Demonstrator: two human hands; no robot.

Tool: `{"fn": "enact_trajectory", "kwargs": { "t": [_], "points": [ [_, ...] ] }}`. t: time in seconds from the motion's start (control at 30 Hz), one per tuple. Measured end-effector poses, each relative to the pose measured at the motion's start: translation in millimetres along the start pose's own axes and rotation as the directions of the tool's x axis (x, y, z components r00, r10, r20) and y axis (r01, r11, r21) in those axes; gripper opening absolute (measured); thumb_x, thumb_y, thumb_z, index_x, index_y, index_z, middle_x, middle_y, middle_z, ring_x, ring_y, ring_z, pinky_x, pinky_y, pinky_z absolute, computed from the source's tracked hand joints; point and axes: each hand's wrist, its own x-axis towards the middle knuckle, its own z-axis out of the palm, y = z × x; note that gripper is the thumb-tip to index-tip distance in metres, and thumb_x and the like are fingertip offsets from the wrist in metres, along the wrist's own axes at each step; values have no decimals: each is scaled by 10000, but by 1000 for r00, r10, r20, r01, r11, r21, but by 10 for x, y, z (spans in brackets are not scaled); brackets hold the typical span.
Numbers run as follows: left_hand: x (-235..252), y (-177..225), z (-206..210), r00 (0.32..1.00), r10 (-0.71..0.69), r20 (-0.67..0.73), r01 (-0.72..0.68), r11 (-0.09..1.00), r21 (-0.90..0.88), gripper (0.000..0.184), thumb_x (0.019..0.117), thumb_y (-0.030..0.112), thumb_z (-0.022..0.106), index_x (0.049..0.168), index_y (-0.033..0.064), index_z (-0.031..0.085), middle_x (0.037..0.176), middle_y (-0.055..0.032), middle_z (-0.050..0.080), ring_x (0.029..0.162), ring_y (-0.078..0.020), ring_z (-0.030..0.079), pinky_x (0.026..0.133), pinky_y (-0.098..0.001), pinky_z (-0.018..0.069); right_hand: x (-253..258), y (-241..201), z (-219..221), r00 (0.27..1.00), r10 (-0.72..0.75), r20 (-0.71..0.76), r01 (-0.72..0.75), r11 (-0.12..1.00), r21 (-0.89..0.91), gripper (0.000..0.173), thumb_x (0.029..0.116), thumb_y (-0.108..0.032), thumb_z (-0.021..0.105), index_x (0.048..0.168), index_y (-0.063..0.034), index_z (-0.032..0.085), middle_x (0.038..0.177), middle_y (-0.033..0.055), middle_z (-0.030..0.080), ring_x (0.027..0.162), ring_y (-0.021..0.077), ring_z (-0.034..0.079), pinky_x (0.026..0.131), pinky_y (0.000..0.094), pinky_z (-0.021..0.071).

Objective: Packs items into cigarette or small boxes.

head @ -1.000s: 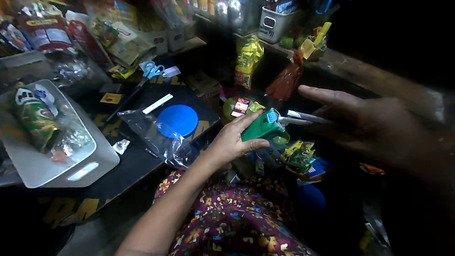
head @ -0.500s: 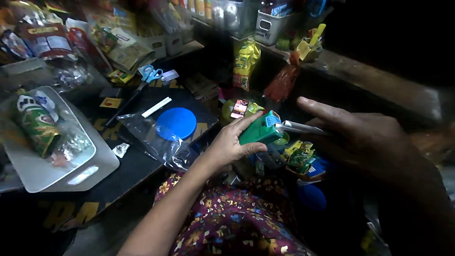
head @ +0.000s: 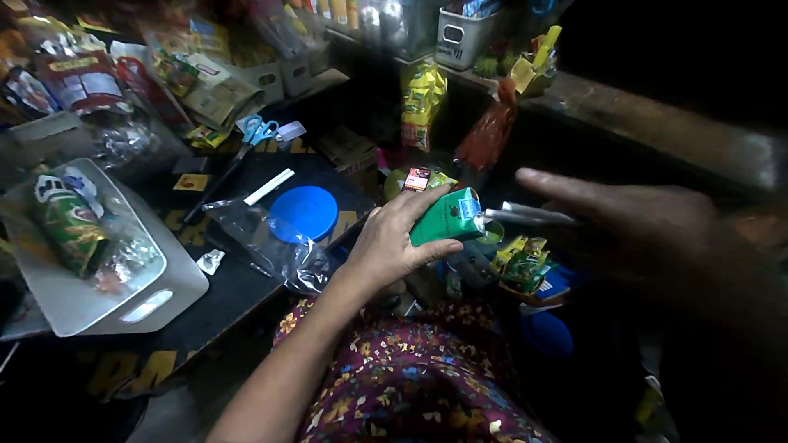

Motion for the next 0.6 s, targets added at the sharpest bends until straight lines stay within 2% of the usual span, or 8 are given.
{"fn": "enact_trajectory", "kwargs": {
  "t": [0.07, 0.13, 0.23, 0.3, 0.4, 0.43, 0.53, 0.6],
  "points": [
    [-3, -25, 22, 999, -30, 25, 34, 986, -165, 676, 906, 456, 713, 1452, 92, 550, 1267, -58, 633, 1122, -112, 625, 955, -302, 537, -20, 34, -17, 995, 102, -13, -100, 988, 121, 438, 1016, -167, 566, 1445, -77, 560, 1022, 84, 703, 801, 70, 628, 735, 227, 540],
    [-21, -11, 26, 993, -75, 94, 105, 924, -367, 660, 921, 367, 719, 1474, 71, 512, 1320, -53, 606, 1145, -72, 612, 977, -250, 526, -68, 42, 36, 977, 214, 1, -202, 920, 337, 443, 1017, -191, 577, 1450, -101, 544, 1079, -11, 684, 818, -38, 613, 721, 134, 536],
    [-33, 130, -46, 955, -209, 211, 286, 841, -459, 575, 905, 135, 711, 1432, 8, 521, 1259, -53, 645, 1044, -21, 627, 920, -195, 522, -194, 60, 188, 987, 86, 138, -152, 782, 604, 479, 1033, -272, 554, 1474, -93, 508, 1144, -52, 685, 889, -95, 605, 784, 105, 531],
    [-30, 166, -84, 942, -220, 255, 315, 840, -441, 516, 910, 113, 694, 1391, -21, 564, 1230, -75, 652, 1027, -41, 627, 918, -207, 523, -222, 55, 285, 975, -64, 215, -95, 748, 657, 513, 1066, -329, 502, 1485, -33, 484, 1091, 29, 691, 878, -83, 582, 822, 105, 499],
    [-51, 91, -56, 953, -148, 265, 259, 852, -454, 560, 889, 193, 700, 1380, -43, 572, 1219, -65, 649, 1026, -16, 613, 912, -182, 511, -188, 54, 343, 946, -168, 278, -63, 746, 663, 539, 1053, -251, 514, 1510, 22, 432, 1041, 91, 676, 851, -47, 559, 832, 97, 471],
    [-58, 69, -43, 954, -140, 265, 254, 844, -472, 578, 888, 229, 710, 1379, -42, 571, 1209, -50, 654, 1019, -1, 616, 905, -170, 514, -173, 62, 344, 937, -175, 303, -73, 750, 657, 559, 1047, -248, 521, 1527, 16, 409, 1011, 87, 671, 826, -43, 552, 808, 96, 471],
    [-42, 100, -52, 950, -171, 260, 285, 814, -507, 520, 871, 129, 721, 1335, -64, 585, 1165, -57, 654, 967, 0, 621, 862, -154, 525, -151, 85, 356, 911, -186, 367, -116, 738, 664, 603, 1036, -230, 524, 1561, 5, 345, 922, 59, 619, 751, -29, 501, 728, 97, 450],
    [-45, 67, -48, 954, -154, 256, 271, 810, -521, 518, 880, 194, 728, 1326, -35, 598, 1171, -39, 651, 968, -3, 624, 859, -164, 533, -164, 113, 383, 896, -198, 398, -150, 707, 691, 612, 1041, -236, 517, 1572, -1, 321, 877, 35, 588, 721, -28, 486, 691, 97, 445]
  ]
}}
